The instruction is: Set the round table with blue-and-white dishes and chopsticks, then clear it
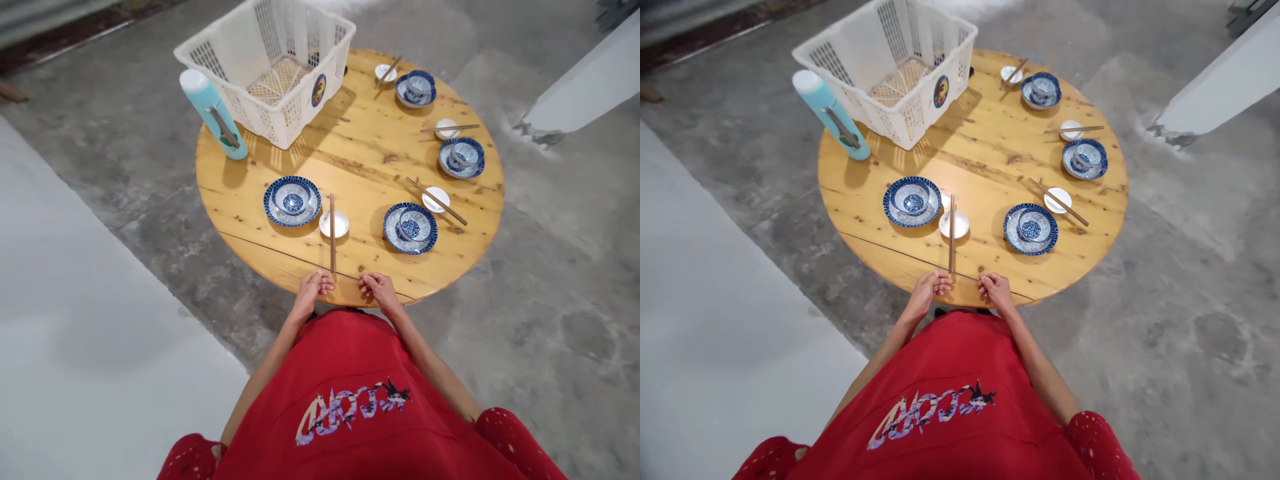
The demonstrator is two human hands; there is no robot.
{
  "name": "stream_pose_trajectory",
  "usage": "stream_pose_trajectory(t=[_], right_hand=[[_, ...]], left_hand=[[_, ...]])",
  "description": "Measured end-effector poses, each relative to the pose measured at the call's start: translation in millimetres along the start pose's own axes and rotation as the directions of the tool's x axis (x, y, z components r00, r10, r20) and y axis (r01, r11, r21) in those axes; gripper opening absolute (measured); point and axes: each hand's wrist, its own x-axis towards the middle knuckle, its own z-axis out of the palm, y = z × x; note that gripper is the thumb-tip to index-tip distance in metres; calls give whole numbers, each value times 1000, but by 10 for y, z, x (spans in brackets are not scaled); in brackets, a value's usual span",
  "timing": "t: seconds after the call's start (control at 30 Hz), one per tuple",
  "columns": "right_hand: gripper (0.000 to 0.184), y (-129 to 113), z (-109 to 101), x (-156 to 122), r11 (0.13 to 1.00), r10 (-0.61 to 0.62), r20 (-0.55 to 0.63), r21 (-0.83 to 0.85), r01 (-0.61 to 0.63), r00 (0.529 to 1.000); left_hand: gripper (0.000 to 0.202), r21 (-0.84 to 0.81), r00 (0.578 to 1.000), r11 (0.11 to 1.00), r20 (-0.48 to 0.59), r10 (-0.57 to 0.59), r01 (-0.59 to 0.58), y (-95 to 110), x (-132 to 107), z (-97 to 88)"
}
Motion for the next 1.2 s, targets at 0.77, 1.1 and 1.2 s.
stream_pose_trajectory(t=[0.77, 1.1, 1.2], right_hand=[[47, -64, -168, 59, 999, -34, 99, -38, 38, 995], [48, -12, -442, 54, 998, -8, 93, -63, 14, 996], [49, 33, -612, 50, 998, -4, 77, -66, 10, 997]], left_hand=[[51, 102, 975, 991, -194, 106, -87, -168, -214, -154], [44, 36, 962, 994, -250, 108, -102, -211, -236, 48], [43, 11, 952, 995, -290, 98, -99, -228, -230, 97]])
